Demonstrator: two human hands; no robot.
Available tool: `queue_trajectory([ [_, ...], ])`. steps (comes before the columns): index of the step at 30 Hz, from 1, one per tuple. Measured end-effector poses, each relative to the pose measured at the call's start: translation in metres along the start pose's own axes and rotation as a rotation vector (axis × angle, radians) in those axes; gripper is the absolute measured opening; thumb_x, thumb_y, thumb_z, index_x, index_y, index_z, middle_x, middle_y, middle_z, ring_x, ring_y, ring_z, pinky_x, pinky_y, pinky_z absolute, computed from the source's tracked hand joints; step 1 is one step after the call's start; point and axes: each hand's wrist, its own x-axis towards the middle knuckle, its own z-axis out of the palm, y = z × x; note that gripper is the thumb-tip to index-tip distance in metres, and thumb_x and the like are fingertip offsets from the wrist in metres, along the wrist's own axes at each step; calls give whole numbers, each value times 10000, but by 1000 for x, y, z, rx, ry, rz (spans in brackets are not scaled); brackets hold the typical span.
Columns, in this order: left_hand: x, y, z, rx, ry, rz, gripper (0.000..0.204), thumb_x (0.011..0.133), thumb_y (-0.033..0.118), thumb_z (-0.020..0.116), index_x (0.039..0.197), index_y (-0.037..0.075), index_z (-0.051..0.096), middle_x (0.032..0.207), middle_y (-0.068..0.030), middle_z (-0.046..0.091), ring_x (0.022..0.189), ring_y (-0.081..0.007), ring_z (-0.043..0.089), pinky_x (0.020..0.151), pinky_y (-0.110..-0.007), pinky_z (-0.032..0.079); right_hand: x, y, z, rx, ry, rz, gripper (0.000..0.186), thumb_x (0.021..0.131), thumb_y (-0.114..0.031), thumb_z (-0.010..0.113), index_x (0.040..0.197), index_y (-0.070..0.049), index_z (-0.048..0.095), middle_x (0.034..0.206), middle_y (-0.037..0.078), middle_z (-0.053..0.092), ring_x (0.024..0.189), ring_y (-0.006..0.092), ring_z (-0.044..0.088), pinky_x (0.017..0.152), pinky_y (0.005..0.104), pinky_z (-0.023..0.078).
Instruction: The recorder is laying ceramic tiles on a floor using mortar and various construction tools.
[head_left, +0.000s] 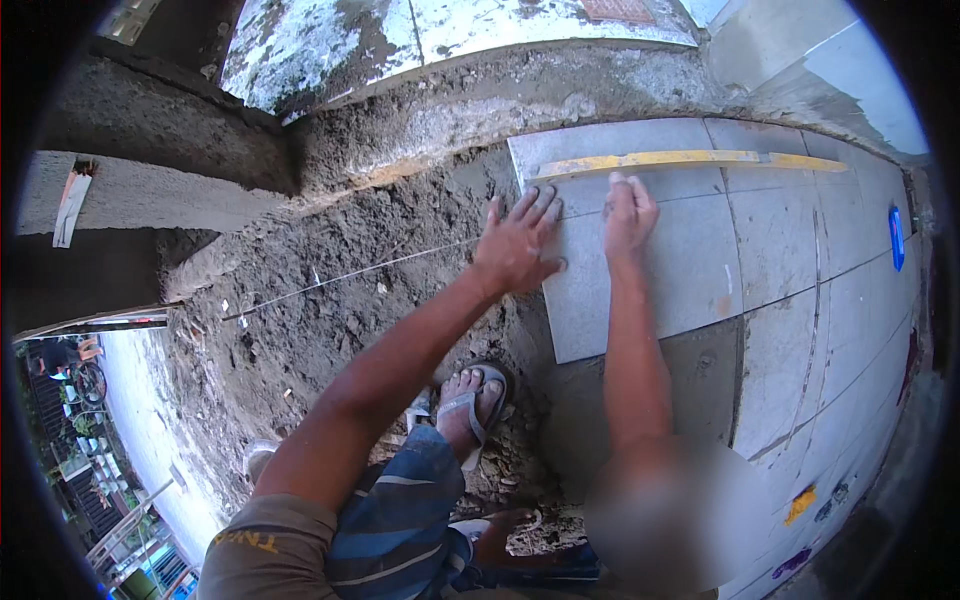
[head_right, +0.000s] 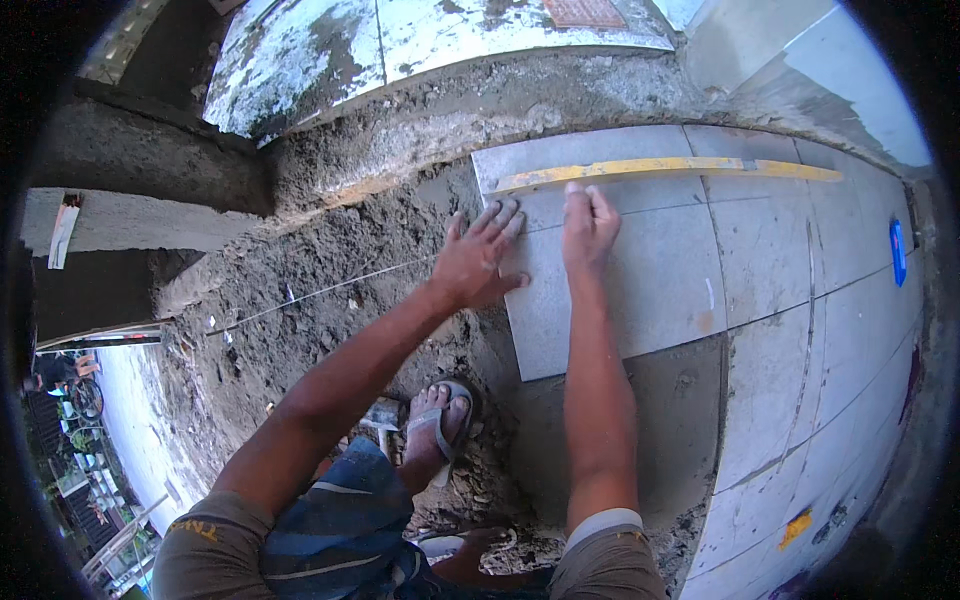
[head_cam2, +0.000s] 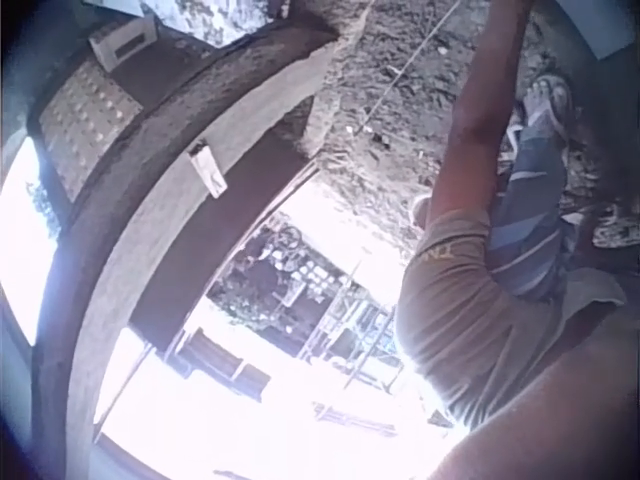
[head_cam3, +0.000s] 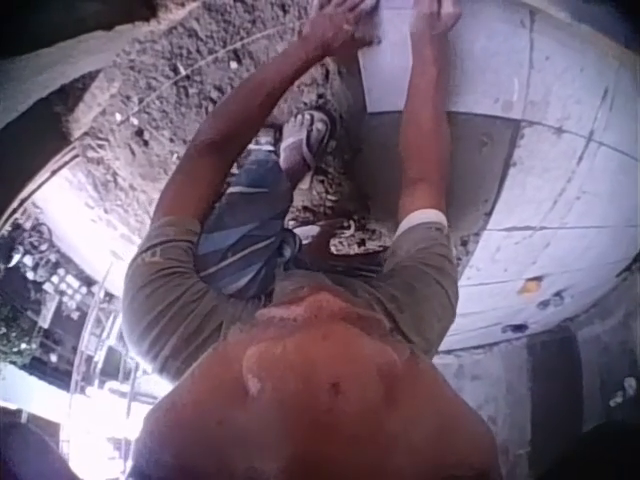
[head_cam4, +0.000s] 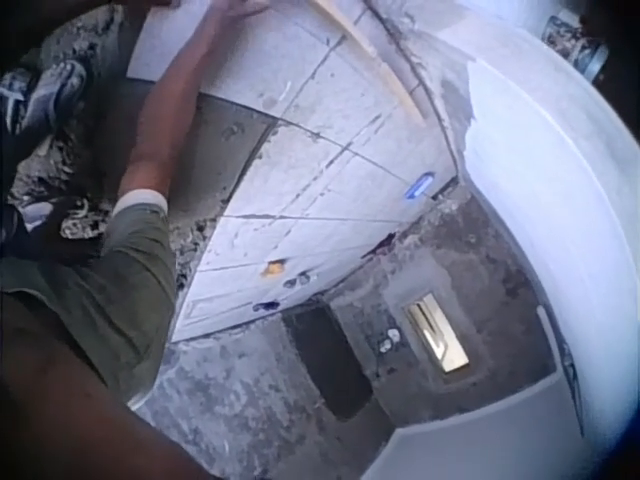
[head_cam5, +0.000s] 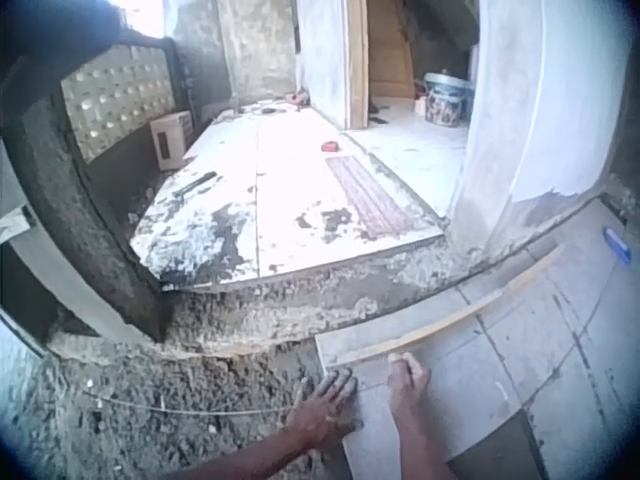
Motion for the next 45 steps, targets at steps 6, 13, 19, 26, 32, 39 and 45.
queue_trajectory([
  [6,15,-43,-44,-65,441,-71,1035,823,488,832,1621,107,293,1483,-148,572,1402,-338,521,1208,-508,331,9,-78,-28,-215,183,-250,306,1032,-270,648,815,-55,643,722,-35,545,654,65,481,568,257,374],
  [13,67,-66,-33,-14,53,6,1186,898,682,667,1667,42,29,1325,-171,699,1279,-349,631,1219,-523,306,10,-101,-58,604,-54,-401,231,1016,-133,544,791,-109,594,654,21,507,558,147,457,536,311,394],
  [19,67,-67,-33,80,12,-146,1083,932,628,654,1643,13,118,1424,-133,658,1249,-358,662,1226,-579,279,36,-7,4,65,-49,-254,294,1016,-179,601,746,-89,528,639,-46,421,584,56,377,522,278,306],
  [26,73,-50,-39,8,-16,-170,1081,881,675,690,1631,53,222,1265,-144,738,1158,-371,705,1187,-600,312,37,14,-9,-27,-57,-74,321,1037,-202,600,740,-102,532,640,-64,406,561,52,358,520,253,289],
  [32,66,-57,-43,15,-57,-213,1004,871,644,717,1622,135,285,1362,-110,695,1220,-342,680,1203,-610,296,15,-36,-26,221,78,-117,376,1036,-250,635,710,-85,549,638,-63,438,547,56,366,489,279,272],
  [39,61,-33,3,-25,219,0,497,932,494,701,1349,226,661,1509,-19,584,1464,-245,466,1241,-646,195,-4,-54,-46,-168,208,-85,372,1048,-251,652,751,-30,607,657,-37,504,650,46,413,567,268,343],
  [45,59,51,12,-218,65,227,738,869,679,673,1421,190,645,1662,-159,374,1574,-351,263,1259,-646,141,29,-107,3,109,193,-42,349,1010,-259,701,738,-67,601,643,-53,484,554,30,400,493,243,301],
])
